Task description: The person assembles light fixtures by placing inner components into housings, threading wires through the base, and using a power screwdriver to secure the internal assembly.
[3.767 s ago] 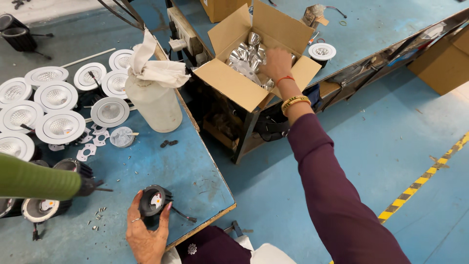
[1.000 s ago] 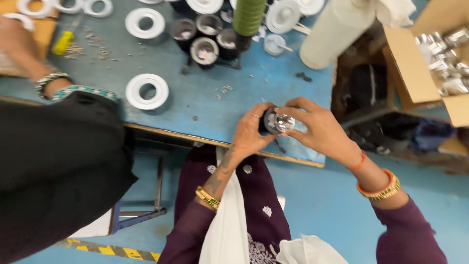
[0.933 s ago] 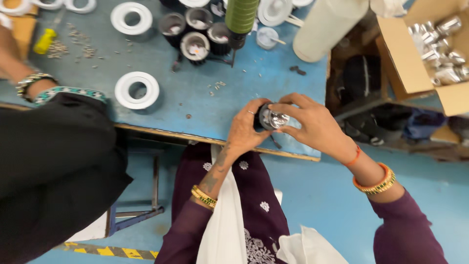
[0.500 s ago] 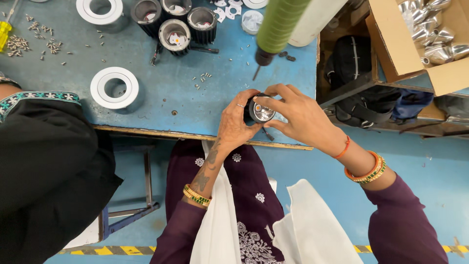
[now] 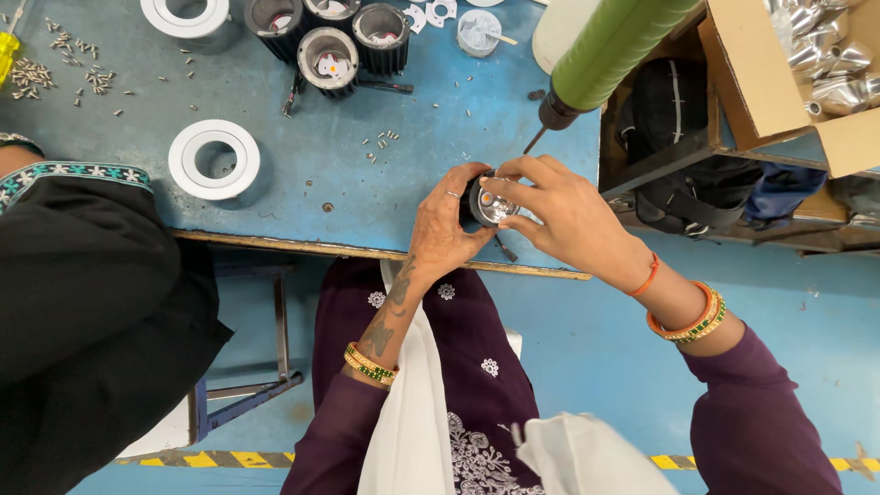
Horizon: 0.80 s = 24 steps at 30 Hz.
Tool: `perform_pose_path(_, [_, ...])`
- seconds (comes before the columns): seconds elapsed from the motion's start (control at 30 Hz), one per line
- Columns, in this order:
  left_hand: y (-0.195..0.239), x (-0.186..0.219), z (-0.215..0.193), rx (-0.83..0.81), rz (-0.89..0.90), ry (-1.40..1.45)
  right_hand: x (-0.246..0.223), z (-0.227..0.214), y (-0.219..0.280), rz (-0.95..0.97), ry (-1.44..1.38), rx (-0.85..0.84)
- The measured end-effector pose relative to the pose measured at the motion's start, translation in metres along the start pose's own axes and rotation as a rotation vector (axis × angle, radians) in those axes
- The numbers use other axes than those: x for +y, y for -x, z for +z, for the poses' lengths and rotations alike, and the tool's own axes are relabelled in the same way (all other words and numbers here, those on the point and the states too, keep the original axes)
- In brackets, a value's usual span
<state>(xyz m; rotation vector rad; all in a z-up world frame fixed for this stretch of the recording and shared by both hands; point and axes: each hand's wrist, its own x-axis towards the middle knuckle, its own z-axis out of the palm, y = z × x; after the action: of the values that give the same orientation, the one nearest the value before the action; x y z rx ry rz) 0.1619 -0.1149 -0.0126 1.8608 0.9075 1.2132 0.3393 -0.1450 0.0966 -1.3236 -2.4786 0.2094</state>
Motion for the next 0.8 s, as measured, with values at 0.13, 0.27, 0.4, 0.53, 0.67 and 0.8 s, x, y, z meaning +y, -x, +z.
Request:
perform_pose_path(0.13, [0.001,0.001,0.0,-0.001,-0.018,0.002,0.0,-0.001,-0.002,0.022,-0.002,-0.006])
perform_pose_path(0.27, [0.0,0.001,0.0,-0.002,0.003,-0.008,0.0,-0.001,-0.003,0.053,-0.023,-0.002])
perform_pose_path(0.4, [0.0,0.001,-0.001,-0.001,0.013,0.002,0.0,0.001,-0.002,0.048,-0.025,0.046])
perform_pose_path(0.53, [0.0,0.001,0.0,-0.015,-0.021,0.004,-0.001,0.004,0.0,0.067,-0.036,0.067])
perform_pose_path(0.67, [0.0,0.0,0.0,-0.017,-0.023,0.004,-0.001,0.01,0.002,0.103,-0.037,0.113])
perform_pose_path(0.8, [0.0,-0.001,0.0,-0.013,-0.017,-0.003,0.0,0.016,0.004,0.104,-0.014,0.15])
